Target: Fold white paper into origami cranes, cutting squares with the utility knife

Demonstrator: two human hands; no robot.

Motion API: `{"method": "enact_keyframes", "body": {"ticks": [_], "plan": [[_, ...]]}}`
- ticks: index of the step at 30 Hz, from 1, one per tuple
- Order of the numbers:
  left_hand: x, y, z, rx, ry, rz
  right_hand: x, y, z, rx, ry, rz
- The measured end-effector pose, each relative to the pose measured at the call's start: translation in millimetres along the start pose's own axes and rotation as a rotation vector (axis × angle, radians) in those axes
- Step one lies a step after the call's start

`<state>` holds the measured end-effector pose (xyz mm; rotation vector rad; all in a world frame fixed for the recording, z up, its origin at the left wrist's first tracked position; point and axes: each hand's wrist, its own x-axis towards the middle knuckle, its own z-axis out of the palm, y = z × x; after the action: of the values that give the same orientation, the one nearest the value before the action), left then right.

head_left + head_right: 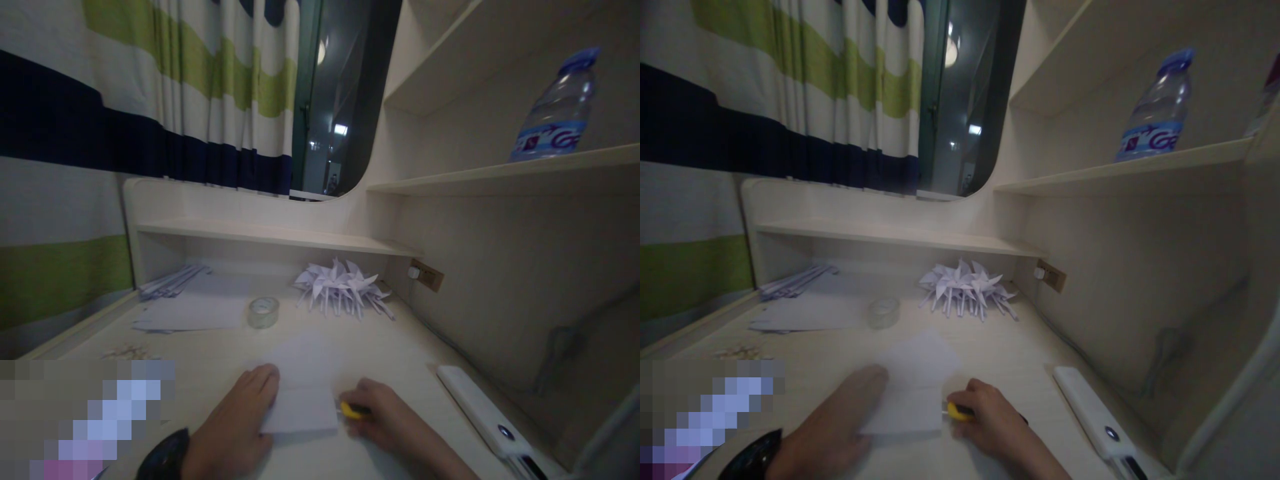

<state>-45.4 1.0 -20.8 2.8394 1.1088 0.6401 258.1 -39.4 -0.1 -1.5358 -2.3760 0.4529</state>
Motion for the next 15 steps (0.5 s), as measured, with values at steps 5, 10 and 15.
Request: {"method": "enact_keyframes", "body": {"ticks": [5, 10, 15], "plan": [[6.4, 13.3, -17.4, -0.078, -0.124, -0.055, 2.0, 0.5, 5.1, -0.064, -0.013, 0.027], [14.2, 20.4, -16.9, -0.151, -0.202, 0.165, 7.5, 0.8, 6.8, -0.103, 0.000, -0.047], [23.1, 20.9, -5.6, -0.179, -0.212, 0.313, 11.0, 1.6, 6.8, -0.040, 0.050, -0.082]]}}
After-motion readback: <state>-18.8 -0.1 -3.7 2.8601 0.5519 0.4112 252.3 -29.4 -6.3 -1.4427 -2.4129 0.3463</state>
